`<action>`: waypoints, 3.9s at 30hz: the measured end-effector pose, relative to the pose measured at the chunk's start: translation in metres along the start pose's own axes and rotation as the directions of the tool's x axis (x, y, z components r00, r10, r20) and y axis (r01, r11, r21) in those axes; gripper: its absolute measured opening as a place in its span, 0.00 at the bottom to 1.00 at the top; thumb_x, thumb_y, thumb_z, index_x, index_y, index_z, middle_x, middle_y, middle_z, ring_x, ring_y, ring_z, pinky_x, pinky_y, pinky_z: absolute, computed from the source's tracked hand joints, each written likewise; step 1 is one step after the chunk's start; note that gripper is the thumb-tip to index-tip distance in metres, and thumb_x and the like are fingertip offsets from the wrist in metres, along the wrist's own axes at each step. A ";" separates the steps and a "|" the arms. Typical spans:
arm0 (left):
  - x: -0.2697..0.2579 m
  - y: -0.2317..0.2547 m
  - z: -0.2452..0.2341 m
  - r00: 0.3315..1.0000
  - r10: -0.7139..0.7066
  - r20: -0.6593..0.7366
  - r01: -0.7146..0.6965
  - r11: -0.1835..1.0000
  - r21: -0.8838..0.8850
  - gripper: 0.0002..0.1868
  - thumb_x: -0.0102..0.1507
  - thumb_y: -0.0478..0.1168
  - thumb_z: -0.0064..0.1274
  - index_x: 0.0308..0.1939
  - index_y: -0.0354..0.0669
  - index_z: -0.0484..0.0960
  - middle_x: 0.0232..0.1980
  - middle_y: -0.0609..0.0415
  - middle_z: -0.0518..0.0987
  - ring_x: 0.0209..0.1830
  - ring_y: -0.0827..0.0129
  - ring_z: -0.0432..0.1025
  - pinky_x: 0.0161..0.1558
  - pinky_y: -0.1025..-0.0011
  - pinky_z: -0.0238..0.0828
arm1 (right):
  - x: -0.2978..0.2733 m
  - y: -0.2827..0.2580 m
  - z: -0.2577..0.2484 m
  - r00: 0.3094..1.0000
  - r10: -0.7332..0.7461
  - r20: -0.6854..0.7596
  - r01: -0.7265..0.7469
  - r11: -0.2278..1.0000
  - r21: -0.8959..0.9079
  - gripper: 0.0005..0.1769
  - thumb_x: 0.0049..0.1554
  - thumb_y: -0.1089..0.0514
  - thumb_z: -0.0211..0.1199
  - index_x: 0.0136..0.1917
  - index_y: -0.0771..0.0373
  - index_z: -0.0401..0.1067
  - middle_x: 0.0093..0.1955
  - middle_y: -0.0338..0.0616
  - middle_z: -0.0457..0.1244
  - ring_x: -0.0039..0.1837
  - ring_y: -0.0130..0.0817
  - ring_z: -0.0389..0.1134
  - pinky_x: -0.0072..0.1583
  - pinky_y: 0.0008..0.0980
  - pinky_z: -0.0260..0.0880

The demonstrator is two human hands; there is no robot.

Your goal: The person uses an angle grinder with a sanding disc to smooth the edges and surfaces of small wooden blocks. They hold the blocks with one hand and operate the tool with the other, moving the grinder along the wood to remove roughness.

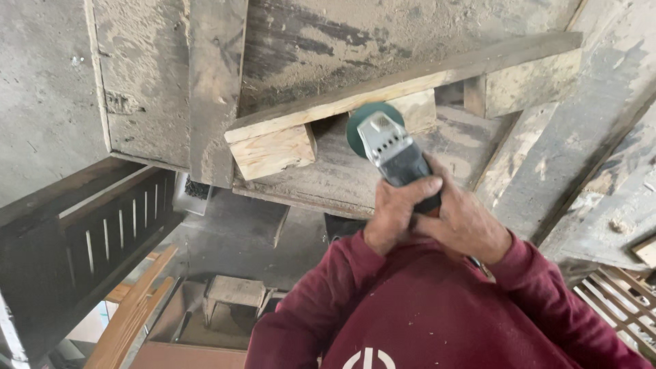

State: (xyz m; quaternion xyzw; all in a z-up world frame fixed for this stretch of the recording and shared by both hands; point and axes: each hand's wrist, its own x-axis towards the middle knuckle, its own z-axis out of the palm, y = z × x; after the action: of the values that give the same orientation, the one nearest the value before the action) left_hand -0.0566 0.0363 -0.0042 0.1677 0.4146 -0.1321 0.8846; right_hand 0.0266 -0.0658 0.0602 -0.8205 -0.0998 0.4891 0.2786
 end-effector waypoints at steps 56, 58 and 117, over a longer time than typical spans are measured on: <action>0.010 -0.030 0.002 0.991 0.093 0.095 -0.089 0.995 -0.049 0.14 0.61 0.33 0.64 0.49 0.34 0.81 0.44 0.52 0.81 0.41 0.68 0.76 0.46 0.68 0.78 | -0.012 0.031 -0.001 0.994 0.103 0.041 -0.101 0.993 -0.063 0.62 0.46 0.53 0.69 0.85 0.59 0.38 0.59 0.62 0.66 0.50 0.58 0.74 0.51 0.46 0.78; 0.010 -0.025 0.004 0.989 0.102 0.107 -0.095 0.993 -0.065 0.14 0.61 0.33 0.64 0.49 0.34 0.81 0.44 0.53 0.81 0.42 0.68 0.76 0.47 0.69 0.77 | -0.011 0.030 -0.002 0.996 0.084 -0.007 -0.084 0.992 -0.093 0.62 0.45 0.52 0.72 0.83 0.61 0.39 0.57 0.64 0.66 0.56 0.58 0.72 0.56 0.47 0.74; 0.019 -0.082 0.004 0.976 0.167 0.141 -0.171 0.985 0.012 0.18 0.60 0.31 0.66 0.52 0.37 0.78 0.46 0.55 0.79 0.44 0.71 0.75 0.49 0.71 0.77 | -0.031 0.068 -0.009 0.995 0.020 -0.098 -0.025 0.998 -0.058 0.60 0.43 0.52 0.71 0.82 0.60 0.45 0.58 0.69 0.66 0.55 0.67 0.71 0.55 0.52 0.74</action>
State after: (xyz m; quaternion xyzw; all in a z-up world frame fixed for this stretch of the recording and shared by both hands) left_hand -0.0725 -0.0415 -0.0312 0.2031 0.3342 -0.0728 0.9175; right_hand 0.0109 -0.1389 0.0486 -0.8524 -0.0914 0.4485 0.2530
